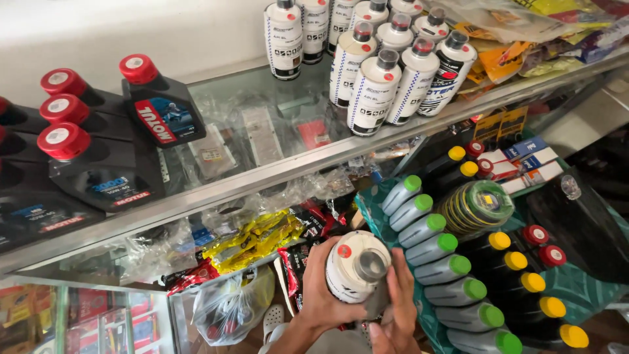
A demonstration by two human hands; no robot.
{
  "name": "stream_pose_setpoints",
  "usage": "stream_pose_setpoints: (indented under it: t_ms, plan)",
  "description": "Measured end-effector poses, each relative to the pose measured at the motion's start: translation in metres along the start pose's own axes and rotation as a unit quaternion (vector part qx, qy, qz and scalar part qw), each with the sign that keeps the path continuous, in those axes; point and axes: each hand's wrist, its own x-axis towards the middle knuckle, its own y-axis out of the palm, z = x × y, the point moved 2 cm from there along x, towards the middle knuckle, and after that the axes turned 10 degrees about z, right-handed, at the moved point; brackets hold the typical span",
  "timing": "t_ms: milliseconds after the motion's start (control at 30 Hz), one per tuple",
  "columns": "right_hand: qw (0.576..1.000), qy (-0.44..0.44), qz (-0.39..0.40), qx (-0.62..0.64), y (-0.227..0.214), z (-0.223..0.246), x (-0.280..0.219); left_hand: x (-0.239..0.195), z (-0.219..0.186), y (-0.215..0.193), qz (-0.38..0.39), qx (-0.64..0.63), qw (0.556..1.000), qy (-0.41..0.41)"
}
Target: The person repeatedly picks up white bottles from a glass shelf, rotates them in their hands to view the labels, and places them back on the shelf. The action is performed multiple times with different bottles from the same product line.
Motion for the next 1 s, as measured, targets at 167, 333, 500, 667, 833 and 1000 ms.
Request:
stream_pose_setpoints:
  t_ms: [167,333,500,667,833,1000]
  plan:
    - [0.987,0.042,0.111,0.107,-0.037,0.007,0.067,0.003,-0.002,0.0,0.023,-0.044,0.999,-0.017]
    - [0.9,0.0,0.316,0.3,-0.06,-0.015,0.118,0.003,0.0,0.006,0.115,-0.192,0.973,-0.052]
    - [0.7,-0.08,0.534,0.468,-0.053,-0.043,0.141,-0.001,0.006,0.024,0.275,-0.356,0.888,-0.094]
    - [0.825,0.079,0.379,0.411,-0.082,-0.044,0.105,-0.008,0.017,0.039,0.212,-0.41,0.882,-0.098]
    - [0.901,0.155,0.172,0.366,-0.084,-0.036,0.091,0.007,0.006,0.041,0.192,-0.332,0.912,-0.145]
    - [0.932,-0.002,0.337,0.135,-0.092,0.001,0.116,-0.003,0.007,0.055,0.155,-0.274,0.937,-0.153]
